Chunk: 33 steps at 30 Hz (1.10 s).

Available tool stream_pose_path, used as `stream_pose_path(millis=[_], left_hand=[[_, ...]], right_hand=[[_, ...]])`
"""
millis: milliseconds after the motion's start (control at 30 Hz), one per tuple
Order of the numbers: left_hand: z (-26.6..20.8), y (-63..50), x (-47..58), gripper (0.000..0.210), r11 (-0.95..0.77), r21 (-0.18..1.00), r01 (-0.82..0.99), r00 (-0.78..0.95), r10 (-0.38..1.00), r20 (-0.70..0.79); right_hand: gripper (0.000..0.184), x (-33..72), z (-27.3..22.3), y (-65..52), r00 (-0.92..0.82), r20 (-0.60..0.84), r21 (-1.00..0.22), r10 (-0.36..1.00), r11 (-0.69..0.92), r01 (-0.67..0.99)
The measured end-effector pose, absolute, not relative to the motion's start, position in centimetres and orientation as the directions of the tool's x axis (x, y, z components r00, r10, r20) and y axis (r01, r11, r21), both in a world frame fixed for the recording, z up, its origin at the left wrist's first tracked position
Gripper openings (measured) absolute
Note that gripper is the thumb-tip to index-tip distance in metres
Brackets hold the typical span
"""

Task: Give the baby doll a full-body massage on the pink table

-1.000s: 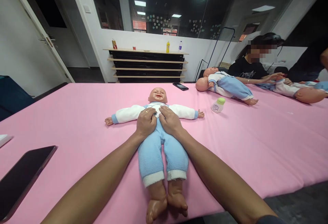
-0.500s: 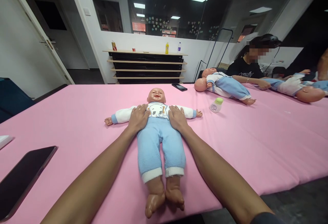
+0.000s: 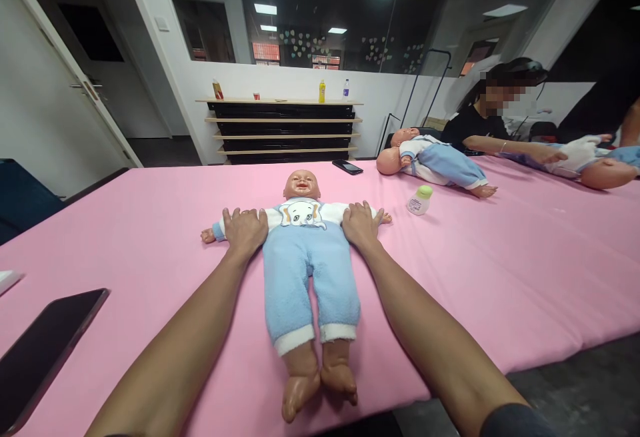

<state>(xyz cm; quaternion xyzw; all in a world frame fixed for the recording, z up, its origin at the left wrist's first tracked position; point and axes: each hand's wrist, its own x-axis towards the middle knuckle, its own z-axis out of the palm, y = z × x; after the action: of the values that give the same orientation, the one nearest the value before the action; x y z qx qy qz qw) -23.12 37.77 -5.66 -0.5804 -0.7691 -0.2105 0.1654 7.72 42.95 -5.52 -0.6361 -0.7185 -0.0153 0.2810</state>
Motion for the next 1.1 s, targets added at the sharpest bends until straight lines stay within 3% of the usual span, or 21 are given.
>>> stream_pose_path(millis=[167,367,767,933,1033,1100], left_hand=[[-6.0,37.8,-25.2,0.058,0.342,0.162,0.926,-0.375,0.775,0.508],[-6.4,38.0,-28.6,0.046,0.489,0.291,0.822,-0.569,0.722,0.394],[-6.1,37.4,-30.0,0.048,0.565,0.370,0.738,-0.675,0.635,0.376],[-5.5,37.4,-29.7,0.050,0.499,0.432,0.751,-0.659,0.598,0.456],[-5.1,37.4,-29.7,0.048,0.469,0.522,0.712,-0.694,0.580,0.427],[-5.1,37.4,-30.1,0.041,0.464,0.590,0.661,-0.738,0.544,0.399]], right_hand=[[0.047,8.5,-5.7,43.4,0.065,0.434,-0.395,0.899,0.125,0.910],[0.049,10.1,-6.4,44.7,0.242,0.437,-0.449,0.866,-0.023,0.893],[0.056,11.4,-6.8,45.8,0.526,0.329,-0.596,0.784,-0.259,0.760],[0.037,11.3,-6.3,45.8,0.556,0.401,-0.701,0.728,-0.147,0.698],[0.030,11.4,-6.1,45.9,0.559,0.471,-0.750,0.682,-0.024,0.661],[0.031,11.6,-6.0,46.0,0.596,0.440,-0.825,0.671,0.041,0.564]])
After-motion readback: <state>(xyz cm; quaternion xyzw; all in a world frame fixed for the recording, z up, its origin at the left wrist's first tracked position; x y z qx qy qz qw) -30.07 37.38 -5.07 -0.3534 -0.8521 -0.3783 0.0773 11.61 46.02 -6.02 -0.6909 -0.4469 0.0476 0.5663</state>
